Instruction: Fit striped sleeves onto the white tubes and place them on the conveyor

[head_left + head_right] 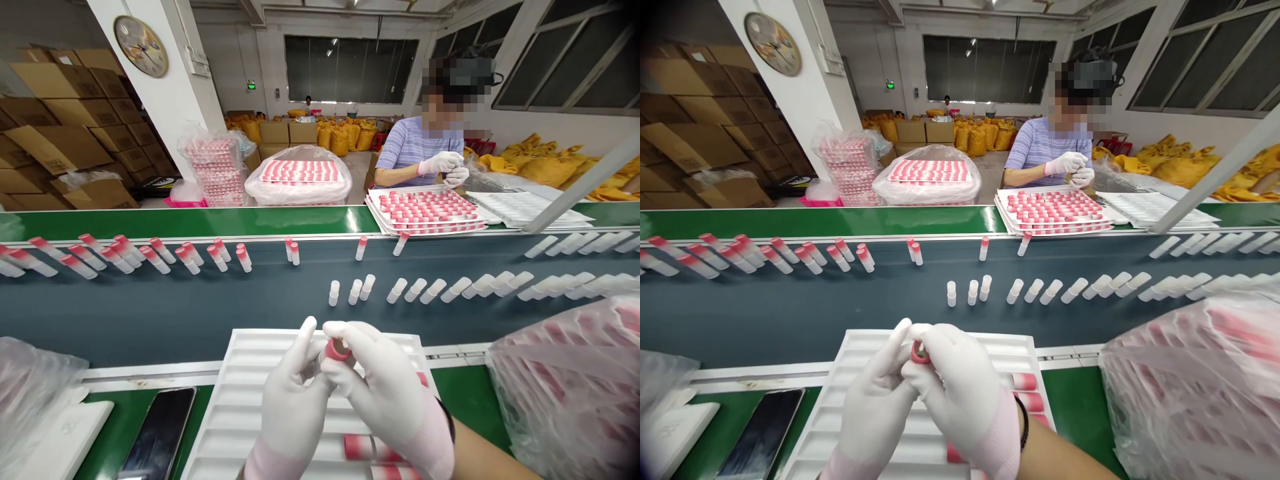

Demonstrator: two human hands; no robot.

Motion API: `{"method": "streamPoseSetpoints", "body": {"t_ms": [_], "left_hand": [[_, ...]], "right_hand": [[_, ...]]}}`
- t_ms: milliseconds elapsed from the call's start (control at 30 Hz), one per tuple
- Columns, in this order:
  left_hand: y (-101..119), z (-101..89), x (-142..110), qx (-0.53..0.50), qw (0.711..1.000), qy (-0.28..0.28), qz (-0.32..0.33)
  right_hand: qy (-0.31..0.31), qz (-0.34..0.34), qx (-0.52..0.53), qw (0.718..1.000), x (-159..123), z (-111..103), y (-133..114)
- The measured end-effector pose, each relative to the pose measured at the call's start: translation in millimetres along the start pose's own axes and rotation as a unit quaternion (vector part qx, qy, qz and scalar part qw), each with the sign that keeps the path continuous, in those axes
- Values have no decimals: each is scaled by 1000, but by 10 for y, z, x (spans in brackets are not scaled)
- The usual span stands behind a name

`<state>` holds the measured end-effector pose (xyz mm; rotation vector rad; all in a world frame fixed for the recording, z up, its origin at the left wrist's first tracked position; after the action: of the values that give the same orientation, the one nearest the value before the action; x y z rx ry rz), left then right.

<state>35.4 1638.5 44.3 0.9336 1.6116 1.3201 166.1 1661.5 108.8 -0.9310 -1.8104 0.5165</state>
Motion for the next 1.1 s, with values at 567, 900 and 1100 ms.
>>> {"method": "streamPoseSetpoints", "body": {"t_ms": [567,900,1100], "left_hand": [[-804,333,1439,222,974,-8,41],[-954,673,1838,218,973,-42,64],[-724,584,1702,186,979,-23,80]], "right_hand": [[40,307,-264,914,1271,-158,2259],[-31,337,-299,892,1453,208,2874],[-52,335,-310,888,1479,190,2673]]}}
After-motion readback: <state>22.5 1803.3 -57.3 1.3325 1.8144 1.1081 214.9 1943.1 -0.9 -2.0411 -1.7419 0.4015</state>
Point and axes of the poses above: each hand's wrist, its own x-axis towards the middle knuckle, its own z-axis out of the palm, y = z × x, the point moved 6 cm from there along x, towards the middle knuckle, and after that the axes turned 10 degrees about y, right-handed, at the moved point
